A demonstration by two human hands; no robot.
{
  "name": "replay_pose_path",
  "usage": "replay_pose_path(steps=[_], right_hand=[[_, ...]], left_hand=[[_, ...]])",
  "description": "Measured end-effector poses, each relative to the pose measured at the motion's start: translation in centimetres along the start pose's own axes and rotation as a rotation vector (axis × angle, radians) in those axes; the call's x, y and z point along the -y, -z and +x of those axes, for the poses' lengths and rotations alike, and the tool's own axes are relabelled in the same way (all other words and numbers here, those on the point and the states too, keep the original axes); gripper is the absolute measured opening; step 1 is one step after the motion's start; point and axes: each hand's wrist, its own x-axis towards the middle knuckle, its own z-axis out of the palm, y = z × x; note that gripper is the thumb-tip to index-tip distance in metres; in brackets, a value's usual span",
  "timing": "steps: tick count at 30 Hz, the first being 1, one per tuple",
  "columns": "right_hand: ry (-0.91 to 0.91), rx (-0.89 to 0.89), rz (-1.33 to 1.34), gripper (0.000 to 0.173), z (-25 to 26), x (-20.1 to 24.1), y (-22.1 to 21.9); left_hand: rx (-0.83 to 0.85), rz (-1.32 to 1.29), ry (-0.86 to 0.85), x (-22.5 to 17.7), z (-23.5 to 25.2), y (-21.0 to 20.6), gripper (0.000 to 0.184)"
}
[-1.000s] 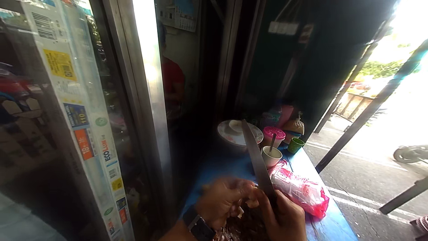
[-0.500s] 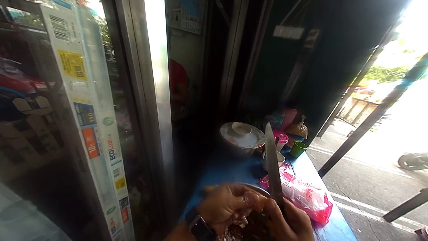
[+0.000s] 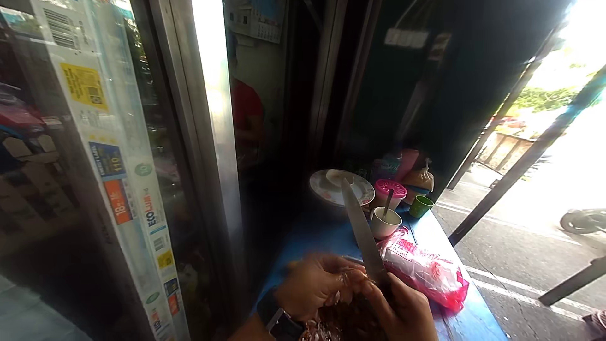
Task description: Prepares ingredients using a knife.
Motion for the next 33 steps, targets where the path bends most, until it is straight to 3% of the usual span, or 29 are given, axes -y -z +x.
replay_pose_path(steps=[5, 11, 13, 15, 17, 21, 24, 30, 33], right_hand=[[-0.015, 0.018, 0.005, 0.052, 0.1, 0.3, -0.1], [0.209, -0.066, -0.099, 0.050, 0.0, 0.2, -0.2], [0.219, -0.059, 0.001, 0.048, 0.1, 0.3, 0.0], [0.126, -0.050, 0.217, 0.042, 0.1, 0.7, 0.3], [0.004, -0.034, 0.354, 0.034, 0.3, 1.1, 0.6], [-0.227, -0.009, 0.402, 0.034, 0.5, 1.7, 0.9], [-0.227, 0.031, 0.355, 0.020, 0.3, 1.3, 0.9], [-0.116, 0.042, 0.038, 0.049, 0.0, 0.8, 0.2], [-0.064, -0.001, -0.168, 0.056, -0.1, 1.4, 0.0]], left_hand=[[-0.014, -0.015, 0.020, -0.1, 0.1, 0.1, 0.017], [0.023, -0.196, 0.234, -0.6, 0.0, -0.6, 0.026], [-0.012, -0.243, 0.260, -0.5, 0.1, -0.6, 0.022], [-0.078, -0.272, 0.265, -0.4, 0.2, -0.4, 0.014], [-0.104, -0.283, 0.246, -0.4, 0.3, -0.3, 0.016], [-0.065, -0.304, 0.203, -0.3, 0.2, -0.4, 0.016], [-0.044, -0.327, 0.198, -0.1, 0.3, -0.2, 0.015], [0.004, -0.248, 0.206, -0.1, 0.1, -0.2, 0.018], [0.045, -0.212, 0.158, 0.1, 0.1, -0.3, 0.021]])
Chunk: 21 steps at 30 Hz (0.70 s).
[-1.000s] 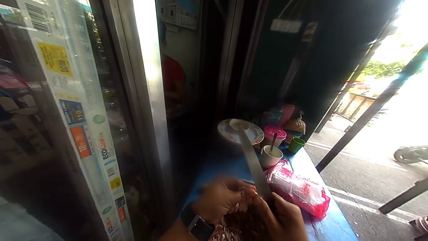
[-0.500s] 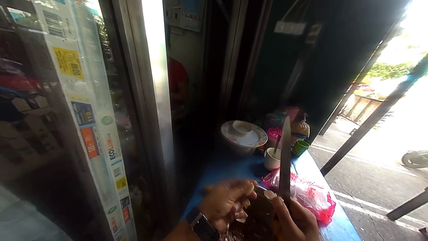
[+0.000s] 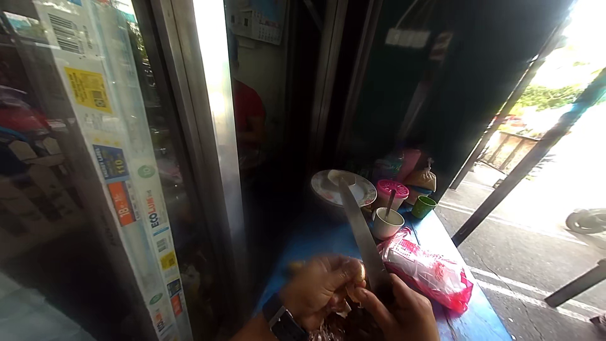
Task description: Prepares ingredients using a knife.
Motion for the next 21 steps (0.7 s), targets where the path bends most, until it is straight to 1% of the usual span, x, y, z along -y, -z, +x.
replay_pose_path(steps=[2, 3, 5, 7, 9, 11, 13, 18, 21], right_hand=[[0.003, -0.014, -0.041, 0.056, 0.1, 0.3, 0.0], [-0.003, -0.020, -0.024, 0.056, 0.1, 0.3, 0.0], [-0.027, -0.016, 0.083, 0.053, 0.2, -0.1, -0.1], [-0.088, 0.023, 0.240, 0.047, 0.2, -0.2, 0.1], [-0.167, 0.068, 0.398, 0.037, 0.2, 0.0, 0.4], [-0.208, 0.086, 0.458, 0.032, 0.3, 0.2, 0.6], [-0.228, 0.087, 0.468, 0.031, 0.3, 0.3, 0.7], [-0.230, 0.093, 0.423, 0.036, 0.2, 0.2, 0.5], [-0.211, 0.086, 0.393, 0.039, 0.3, 0.2, 0.5]], left_hand=[[-0.019, 0.038, -0.043, 0.0, -0.1, -0.1, 0.015], [-0.035, 0.063, -0.065, 0.0, -0.1, -0.1, 0.012], [-0.068, 0.118, -0.135, 0.0, -0.3, -0.1, 0.013], [-0.076, 0.226, -0.262, 0.2, -0.2, -0.1, 0.016], [-0.058, 0.340, -0.436, 0.8, 0.0, 0.1, 0.019], [-0.035, 0.433, -0.596, 1.3, 0.3, 0.3, 0.020], [-0.025, 0.504, -0.699, 1.7, 0.4, 0.5, 0.021], [-0.047, 0.604, -0.808, 2.2, 0.4, 0.8, 0.020], [-0.099, 0.641, -0.862, 2.4, 0.5, 0.7, 0.018]])
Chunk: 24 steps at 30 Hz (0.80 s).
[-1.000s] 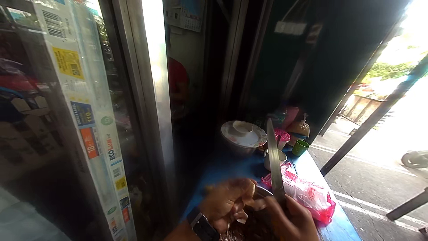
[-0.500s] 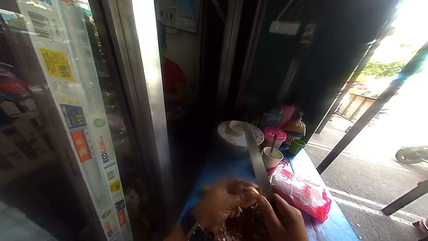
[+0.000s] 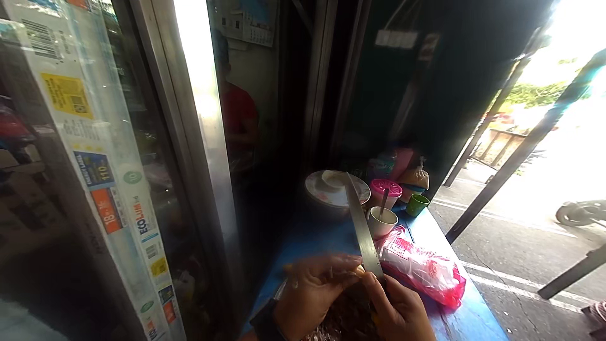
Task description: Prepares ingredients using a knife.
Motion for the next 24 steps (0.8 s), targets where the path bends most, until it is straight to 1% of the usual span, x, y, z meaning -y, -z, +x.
replay_pose_path(steps=[2, 3, 5, 6, 7, 10, 12, 13, 14, 16, 17, 19, 21, 22, 23, 24], right_hand=[[0.015, 0.021, 0.022, 0.041, 0.1, 0.1, 0.1], [0.012, 0.031, 0.072, 0.039, 0.1, 0.2, 0.1], [-0.012, 0.064, 0.244, 0.031, 0.0, 0.9, 0.4], [-0.026, 0.082, 0.337, 0.030, 0.0, 1.0, 0.6], [-0.039, 0.091, 0.418, 0.031, -0.1, 1.0, 0.8], [-0.096, 0.078, 0.581, 0.045, 0.0, 0.9, 1.1], [-0.135, 0.078, 0.635, 0.048, 0.1, 0.8, 1.2], [-0.162, 0.079, 0.628, 0.045, 0.2, 0.9, 1.3], [-0.196, 0.085, 0.606, 0.037, 0.1, 1.1, 1.4], [-0.303, 0.096, 0.549, 0.009, 0.2, 1.7, 1.4], [-0.348, 0.102, 0.520, 0.006, 0.4, 2.0, 1.4], [-0.375, 0.122, 0.421, 0.008, 0.6, 1.8, 1.2], [-0.372, 0.136, 0.319, 0.032, 0.7, 1.7, 1.0], [-0.380, 0.129, 0.307, 0.041, 0.7, 1.7, 1.0], [-0.392, 0.119, 0.304, 0.043, 0.8, 1.6, 0.9], [-0.406, 0.117, 0.287, 0.038, 0.8, 1.6, 0.9]], left_hand=[[-0.030, 0.082, -0.032, 0.0, -0.1, -0.2, 0.017], [-0.036, 0.126, -0.051, 0.0, -0.1, -0.3, 0.016], [-0.023, 0.184, -0.093, 0.0, -0.1, -0.5, 0.016], [-0.019, 0.209, -0.103, 0.1, -0.1, -0.6, 0.016], [-0.027, 0.229, -0.099, 0.1, -0.1, -0.6, 0.017], [-0.067, 0.248, -0.033, 0.1, -0.1, -0.3, 0.020], [-0.082, 0.221, 0.001, 0.1, 0.0, -0.2, 0.019], [-0.084, 0.193, 0.011, 0.0, 0.0, -0.2, 0.019], [-0.088, 0.159, 0.016, 0.0, 0.1, -0.2, 0.020], [-0.093, 0.097, 0.030, 0.2, 0.2, -0.1, 0.022], [-0.101, 0.070, 0.041, 0.2, 0.2, 0.0, 0.021], [-0.114, 0.017, 0.076, 0.3, 0.2, 0.1, 0.019], [-0.108, -0.033, 0.122, 0.0, 0.3, 0.2, 0.015], [-0.099, -0.054, 0.145, -0.1, 0.4, 0.3, 0.015], [-0.092, -0.074, 0.172, -0.3, 0.4, 0.3, 0.014], [-0.089, -0.097, 0.202, -0.5, 0.4, 0.3, 0.012]])
